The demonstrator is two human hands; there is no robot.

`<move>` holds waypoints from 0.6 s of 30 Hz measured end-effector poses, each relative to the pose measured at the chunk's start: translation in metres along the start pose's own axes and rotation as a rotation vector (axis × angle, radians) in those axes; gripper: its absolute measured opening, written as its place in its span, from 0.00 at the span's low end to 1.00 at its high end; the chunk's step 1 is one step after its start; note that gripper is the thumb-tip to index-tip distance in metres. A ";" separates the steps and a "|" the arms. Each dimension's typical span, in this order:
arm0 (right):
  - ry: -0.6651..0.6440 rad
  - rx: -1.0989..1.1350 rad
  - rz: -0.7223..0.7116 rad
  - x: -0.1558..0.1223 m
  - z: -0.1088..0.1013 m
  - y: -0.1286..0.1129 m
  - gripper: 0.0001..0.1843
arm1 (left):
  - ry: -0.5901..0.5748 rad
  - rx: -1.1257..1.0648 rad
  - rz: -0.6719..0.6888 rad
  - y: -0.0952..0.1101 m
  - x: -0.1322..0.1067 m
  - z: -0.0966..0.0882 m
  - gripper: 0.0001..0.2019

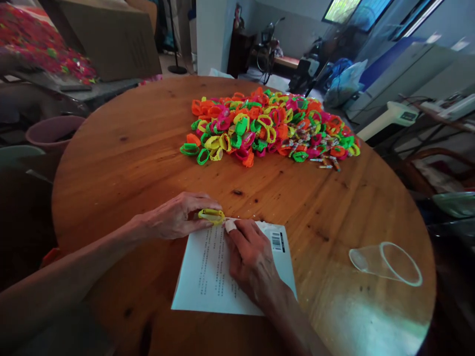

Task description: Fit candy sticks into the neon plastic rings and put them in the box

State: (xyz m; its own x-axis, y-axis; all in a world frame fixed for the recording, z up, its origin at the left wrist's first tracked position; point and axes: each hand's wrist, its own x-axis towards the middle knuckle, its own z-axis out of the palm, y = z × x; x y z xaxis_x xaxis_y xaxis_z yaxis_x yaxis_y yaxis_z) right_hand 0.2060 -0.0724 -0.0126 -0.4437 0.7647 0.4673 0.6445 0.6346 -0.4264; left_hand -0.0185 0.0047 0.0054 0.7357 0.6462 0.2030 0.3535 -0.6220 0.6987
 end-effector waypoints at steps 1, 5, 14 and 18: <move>-0.027 -0.035 -0.013 0.000 0.000 0.000 0.13 | -0.003 0.004 -0.001 0.000 0.000 0.000 0.13; -0.172 -0.220 -0.077 0.003 -0.002 -0.002 0.13 | -0.013 0.038 0.005 0.000 -0.001 0.001 0.12; -0.276 -0.304 -0.050 0.007 -0.002 -0.011 0.14 | -0.024 0.107 0.010 0.003 -0.003 -0.001 0.10; -0.293 -0.307 -0.064 0.012 -0.006 -0.010 0.15 | -0.029 0.163 -0.075 0.006 -0.002 0.006 0.10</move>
State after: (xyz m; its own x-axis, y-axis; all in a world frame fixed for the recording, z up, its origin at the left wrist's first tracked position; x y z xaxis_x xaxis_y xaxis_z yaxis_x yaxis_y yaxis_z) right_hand 0.1981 -0.0707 0.0022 -0.6182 0.7525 0.2271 0.7459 0.6528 -0.1324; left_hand -0.0148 -0.0027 0.0049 0.7193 0.6818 0.1336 0.4950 -0.6378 0.5901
